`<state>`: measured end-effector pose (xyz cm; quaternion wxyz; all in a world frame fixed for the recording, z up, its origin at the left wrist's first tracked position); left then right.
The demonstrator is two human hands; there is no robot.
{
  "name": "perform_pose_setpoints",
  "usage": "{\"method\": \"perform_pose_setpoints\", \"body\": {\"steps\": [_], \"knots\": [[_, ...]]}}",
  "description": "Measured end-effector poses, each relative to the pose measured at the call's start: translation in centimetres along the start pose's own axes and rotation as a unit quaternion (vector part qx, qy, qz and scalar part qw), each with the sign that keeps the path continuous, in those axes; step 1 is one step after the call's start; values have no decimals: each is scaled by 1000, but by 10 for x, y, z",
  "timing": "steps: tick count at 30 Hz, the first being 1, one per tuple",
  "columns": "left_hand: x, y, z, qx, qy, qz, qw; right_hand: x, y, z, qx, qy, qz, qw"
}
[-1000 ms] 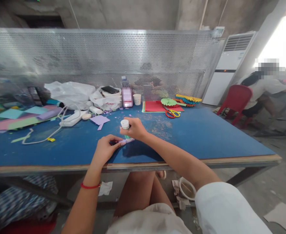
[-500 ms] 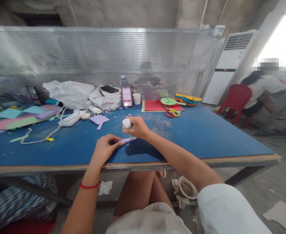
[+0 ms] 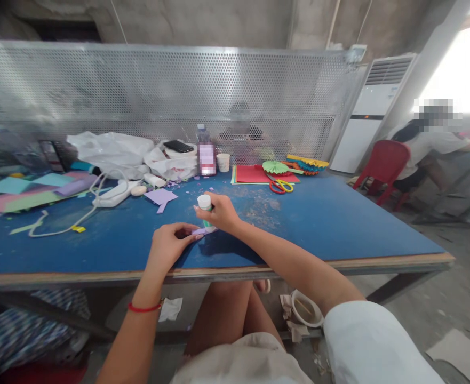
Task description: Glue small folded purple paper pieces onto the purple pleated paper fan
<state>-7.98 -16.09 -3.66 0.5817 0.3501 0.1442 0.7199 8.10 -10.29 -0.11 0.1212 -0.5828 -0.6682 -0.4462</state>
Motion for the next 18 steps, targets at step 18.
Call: {"method": "perform_pose_setpoints", "body": {"steps": [18], "knots": [[0,1,-5,-60,19,6,998,0,-9,-2,34,-11,11,999]]}}
Point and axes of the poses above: each hand's wrist, its own x-axis towards the middle knuckle, its own y-axis out of the back of the hand, z = x × y, the point moved 4 cm from there along x, towards the middle knuckle, and after that the axes turned 1 degree about -y, right-handed, at the moved point
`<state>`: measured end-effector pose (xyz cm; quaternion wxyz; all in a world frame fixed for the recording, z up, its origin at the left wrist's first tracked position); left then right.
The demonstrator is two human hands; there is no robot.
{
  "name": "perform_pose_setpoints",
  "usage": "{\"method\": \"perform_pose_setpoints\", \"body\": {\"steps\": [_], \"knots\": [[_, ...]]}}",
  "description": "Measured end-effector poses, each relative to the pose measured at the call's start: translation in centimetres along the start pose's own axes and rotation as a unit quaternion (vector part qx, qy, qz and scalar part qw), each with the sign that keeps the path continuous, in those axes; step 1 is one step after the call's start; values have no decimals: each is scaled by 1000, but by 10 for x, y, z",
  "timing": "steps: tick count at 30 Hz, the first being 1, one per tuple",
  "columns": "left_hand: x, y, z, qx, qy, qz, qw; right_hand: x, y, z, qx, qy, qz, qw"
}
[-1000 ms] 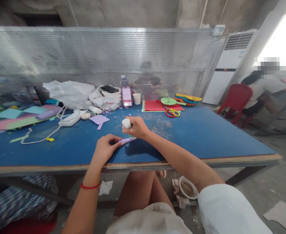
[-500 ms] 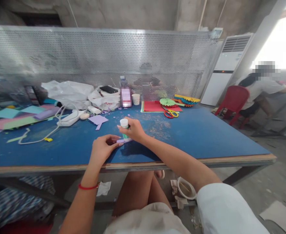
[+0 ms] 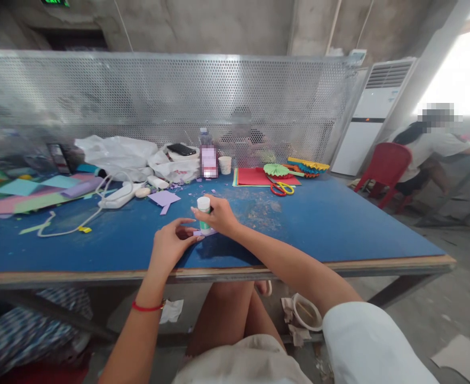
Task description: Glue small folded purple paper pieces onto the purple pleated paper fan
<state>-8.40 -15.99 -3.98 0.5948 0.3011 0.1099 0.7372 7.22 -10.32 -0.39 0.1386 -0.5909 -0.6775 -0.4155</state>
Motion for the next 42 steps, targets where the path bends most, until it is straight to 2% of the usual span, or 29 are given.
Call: {"method": "perform_pose_setpoints", "body": {"steps": [7,14,18,34,42], "knots": [[-1,4,2,-28,11,9,1000,-1,-4,-4,12,10,0,1000],[-3,4,-4,-126,21,-10,992,0,-7,-7,25,19,-3,999],[-5,5,-9,-157,23,-2,987,-1,-8,-9,26,21,-12,999],[-10,11,-1,-147,33,47,987,-2,-12,-15,39,27,-34,998],[-8,10,-7,-155,34,60,985,0,-17,-15,29,33,-41,998]]}}
Point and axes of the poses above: each hand's wrist, its own x-axis towards the middle knuckle, its own y-axis out of the back of the hand, z = x × y, the point moved 4 cm from there along x, towards the middle knuckle, and after that the axes turned 1 degree about -y, right-handed, at the moved point
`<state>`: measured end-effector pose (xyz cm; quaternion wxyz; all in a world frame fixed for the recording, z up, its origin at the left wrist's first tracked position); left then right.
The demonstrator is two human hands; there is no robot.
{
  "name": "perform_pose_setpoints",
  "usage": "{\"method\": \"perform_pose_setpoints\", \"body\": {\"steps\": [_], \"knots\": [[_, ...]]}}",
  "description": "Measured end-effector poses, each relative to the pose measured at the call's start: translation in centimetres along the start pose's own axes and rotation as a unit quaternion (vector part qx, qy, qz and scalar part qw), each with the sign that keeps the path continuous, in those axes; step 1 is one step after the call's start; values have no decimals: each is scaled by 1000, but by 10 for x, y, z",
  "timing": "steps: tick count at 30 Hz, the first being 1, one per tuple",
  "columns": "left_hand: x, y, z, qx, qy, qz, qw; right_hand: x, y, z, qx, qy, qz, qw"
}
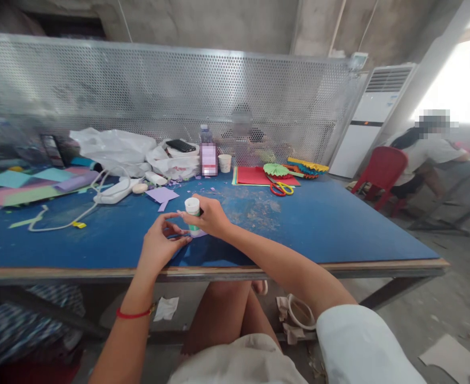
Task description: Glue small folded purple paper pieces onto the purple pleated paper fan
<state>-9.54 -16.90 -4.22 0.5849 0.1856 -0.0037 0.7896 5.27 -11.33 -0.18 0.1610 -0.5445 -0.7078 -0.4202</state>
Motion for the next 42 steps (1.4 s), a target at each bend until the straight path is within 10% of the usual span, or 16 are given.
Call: {"method": "perform_pose_setpoints", "body": {"steps": [42], "knots": [[5,2,-6,35,-16,-14,999,8,-3,10,-46,-18,-15,999]]}}
Point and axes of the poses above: each hand's wrist, its own x-axis towards the middle knuckle, its own y-axis out of the back of the hand, z = x × y, the point moved 4 cm from there along x, towards the middle knuckle, and after that the axes turned 1 degree about -y, right-handed, at the moved point
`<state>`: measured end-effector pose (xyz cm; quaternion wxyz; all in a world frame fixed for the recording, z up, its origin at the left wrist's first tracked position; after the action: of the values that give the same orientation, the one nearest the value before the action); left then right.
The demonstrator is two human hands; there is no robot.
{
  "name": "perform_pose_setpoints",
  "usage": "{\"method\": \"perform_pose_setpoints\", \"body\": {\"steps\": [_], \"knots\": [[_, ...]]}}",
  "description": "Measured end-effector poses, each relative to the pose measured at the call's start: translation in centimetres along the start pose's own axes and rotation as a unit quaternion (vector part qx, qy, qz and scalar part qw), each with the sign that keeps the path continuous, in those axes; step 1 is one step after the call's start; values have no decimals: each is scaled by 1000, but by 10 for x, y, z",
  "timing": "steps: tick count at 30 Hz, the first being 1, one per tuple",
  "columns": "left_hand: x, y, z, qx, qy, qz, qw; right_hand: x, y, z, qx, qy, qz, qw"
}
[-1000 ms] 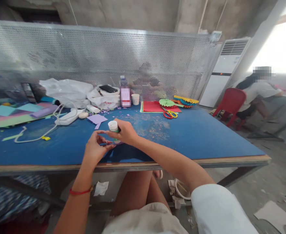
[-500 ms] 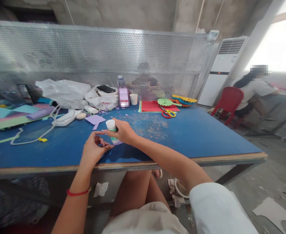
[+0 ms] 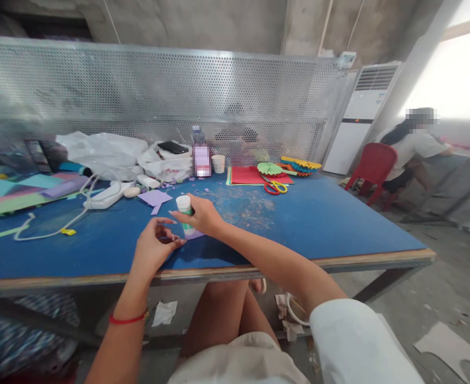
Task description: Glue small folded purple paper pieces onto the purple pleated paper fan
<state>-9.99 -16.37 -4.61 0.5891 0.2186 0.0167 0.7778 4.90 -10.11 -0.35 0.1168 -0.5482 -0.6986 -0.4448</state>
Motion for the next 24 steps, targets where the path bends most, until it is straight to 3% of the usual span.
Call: {"method": "perform_pose_setpoints", "body": {"steps": [11,19,24], "knots": [[-2,-1,2,38,-25,2,999,-3,5,1,-5,-5,14,1000],[-4,-3,9,76,-21,-48,996,-7,11,4,-19,-19,36,999],[-4,-4,12,79,-22,-41,996,-9,13,4,-28,-21,53,998]]}}
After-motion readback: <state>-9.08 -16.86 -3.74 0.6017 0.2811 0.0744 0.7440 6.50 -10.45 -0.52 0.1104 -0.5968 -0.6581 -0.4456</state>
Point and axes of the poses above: each hand's wrist, its own x-axis towards the middle knuckle, its own y-axis out of the back of the hand, z = x × y, the point moved 4 cm from there along x, towards the middle knuckle, and after that the axes turned 1 degree about -y, right-handed, at the moved point
